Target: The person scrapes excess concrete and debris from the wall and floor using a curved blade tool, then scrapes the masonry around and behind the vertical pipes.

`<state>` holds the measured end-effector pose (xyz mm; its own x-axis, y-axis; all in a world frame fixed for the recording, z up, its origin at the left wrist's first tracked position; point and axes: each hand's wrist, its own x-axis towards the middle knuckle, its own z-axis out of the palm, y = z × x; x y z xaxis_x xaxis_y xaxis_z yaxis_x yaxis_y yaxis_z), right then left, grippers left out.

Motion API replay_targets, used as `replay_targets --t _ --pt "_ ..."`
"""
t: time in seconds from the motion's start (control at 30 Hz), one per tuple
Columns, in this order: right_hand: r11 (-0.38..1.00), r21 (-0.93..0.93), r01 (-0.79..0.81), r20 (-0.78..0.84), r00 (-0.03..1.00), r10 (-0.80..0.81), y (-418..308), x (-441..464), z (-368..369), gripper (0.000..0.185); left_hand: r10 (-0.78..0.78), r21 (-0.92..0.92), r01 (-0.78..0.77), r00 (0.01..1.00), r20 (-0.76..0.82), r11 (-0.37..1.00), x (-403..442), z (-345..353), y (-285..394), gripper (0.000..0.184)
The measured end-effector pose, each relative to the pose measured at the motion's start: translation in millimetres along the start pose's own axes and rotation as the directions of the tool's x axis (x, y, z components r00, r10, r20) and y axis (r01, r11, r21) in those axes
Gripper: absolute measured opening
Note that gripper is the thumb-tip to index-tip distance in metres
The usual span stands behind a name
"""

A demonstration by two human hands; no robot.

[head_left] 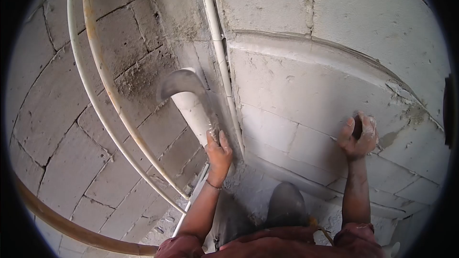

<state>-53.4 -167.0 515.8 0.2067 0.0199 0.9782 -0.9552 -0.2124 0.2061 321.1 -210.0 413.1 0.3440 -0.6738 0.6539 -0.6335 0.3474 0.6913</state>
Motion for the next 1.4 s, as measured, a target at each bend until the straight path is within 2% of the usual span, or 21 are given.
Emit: replay_targets --t 0.07,0.1,0.17,0.23,0.3,0.33,0.4,0.47,0.53,0.57,0.63,0.67,0.73,0.83,0.87,1.0,1.07,1.17,1.27,1.33,1.4 --pt "0.996 0.082 -0.038 -0.01 0.999 0.039 -1.5 1.2 1.3 0.031 -0.179 0.184 0.135 0.953 0.246 0.974 5.7 10.2 -24.0 0.031" --pt "0.998 0.065 0.008 -0.01 1.0 -0.008 -3.9 7.8 -1.0 0.029 -0.18 0.183 0.138 0.953 0.242 0.973 3.0 4.1 -19.6 0.031" --pt "0.998 0.031 0.061 -0.031 0.998 -0.06 -5.5 23.8 -1.1 0.027 -0.092 -0.058 0.106 0.974 0.206 0.993 3.3 -2.9 -5.3 0.031" --pt "0.979 -0.073 0.191 -0.033 0.981 -0.194 -10.3 29.1 -5.1 0.026 -0.113 -0.067 0.122 0.986 0.126 0.99 -7.4 5.3 -9.1 0.031" --pt "0.993 -0.044 0.113 -0.014 0.993 -0.114 -4.5 12.4 -1.9 0.028 -0.04 -0.072 0.036 0.998 -0.053 0.997 -12.4 7.7 -11.9 0.031" --pt "0.999 -0.017 0.035 -0.004 0.999 -0.035 -4.0 7.1 -1.0 0.029 -0.047 -0.068 0.043 0.998 -0.05 0.997 -9.5 8.5 -13.7 0.031" --pt "0.999 0.029 0.042 -0.006 0.999 -0.041 -7.5 13.5 -1.1 0.028 -0.23 0.157 0.192 0.932 0.279 0.969 -1.9 9.3 -17.0 0.031" --pt "0.996 0.064 0.057 -0.023 0.998 -0.055 -7.3 22.0 -4.8 0.026 -0.191 0.082 0.177 0.952 0.238 0.981 -13.9 2.0 -10.2 0.029" --pt "0.968 -0.122 0.218 0.011 0.976 -0.219 -6.3 23.8 -5.5 0.026 -0.019 -0.07 0.023 0.999 0.05 0.997 -14.5 11.0 -9.8 0.024" --pt "0.946 -0.174 0.272 0.036 0.962 -0.27 -7.0 22.6 -6.4 0.026 -0.028 -0.069 0.032 0.998 0.054 0.997 -17.7 11.5 -12.3 0.024" --pt "0.994 -0.006 0.112 -0.034 0.993 -0.112 -8.8 20.5 -2.4 0.026 0.056 -0.082 -0.064 0.994 -0.096 0.995 -10.9 9.5 -9.0 0.025" --pt "0.994 -0.001 0.111 -0.03 0.993 -0.111 -9.3 19.3 -1.7 0.026 0.052 -0.079 -0.06 0.994 -0.095 0.995 -9.6 12.1 -17.1 0.025" --pt "0.998 0.048 0.049 -0.026 0.999 -0.048 -8.3 16.7 -2.2 0.026 -0.128 0.118 0.106 0.972 0.196 0.987 -6.0 16.4 -29.9 0.029" --pt "0.998 0.033 0.06 -0.019 0.998 -0.059 -4.2 13.5 -3.1 0.026 -0.099 -0.029 0.105 0.979 0.177 0.994 -10.7 15.4 -21.8 0.029" --pt "0.998 0.028 0.059 -0.02 0.998 -0.058 -3.6 13.3 -3.1 0.026 -0.001 -0.12 0.007 0.999 0.049 0.993 -16.9 20.7 -19.3 0.028" --pt "0.998 0.002 0.063 -0.027 0.998 -0.063 -7.1 14.3 -3.1 0.025 -0.004 -0.128 -0.002 0.999 -0.046 0.992 -25.3 20.5 -17.7 0.03" --pt "0.998 0.035 0.048 -0.039 0.998 -0.047 -8.5 15.0 -2.3 0.025 -0.143 0.089 0.129 0.973 0.18 0.988 -22.1 23.0 -31.6 0.022" --pt "0.996 0.08 0.026 -0.027 0.999 -0.024 -6.6 16.6 -2.0 0.025 -0.097 0.044 0.09 0.975 0.198 0.995 -21.0 8.7 -35.7 0.023" --pt "0.997 -0.02 0.074 -0.02 0.997 -0.074 -10.9 18.8 -3.0 0.027 -0.05 -0.056 0.052 0.998 0.029 0.997 -30.4 9.6 -23.6 0.022" --pt "0.992 0.123 -0.005 -0.056 0.998 0.012 -9.7 15.1 0.9 0.027 -0.04 -0.067 0.035 0.997 -0.062 0.997 -25.5 13.2 -28.8 0.022" --pt "0.99 0.14 -0.005 -0.045 0.999 0.011 -8.3 14.8 0.8 0.027 -0.142 0.125 0.117 0.965 0.219 0.985 -15.6 19.9 -41.5 0.021"
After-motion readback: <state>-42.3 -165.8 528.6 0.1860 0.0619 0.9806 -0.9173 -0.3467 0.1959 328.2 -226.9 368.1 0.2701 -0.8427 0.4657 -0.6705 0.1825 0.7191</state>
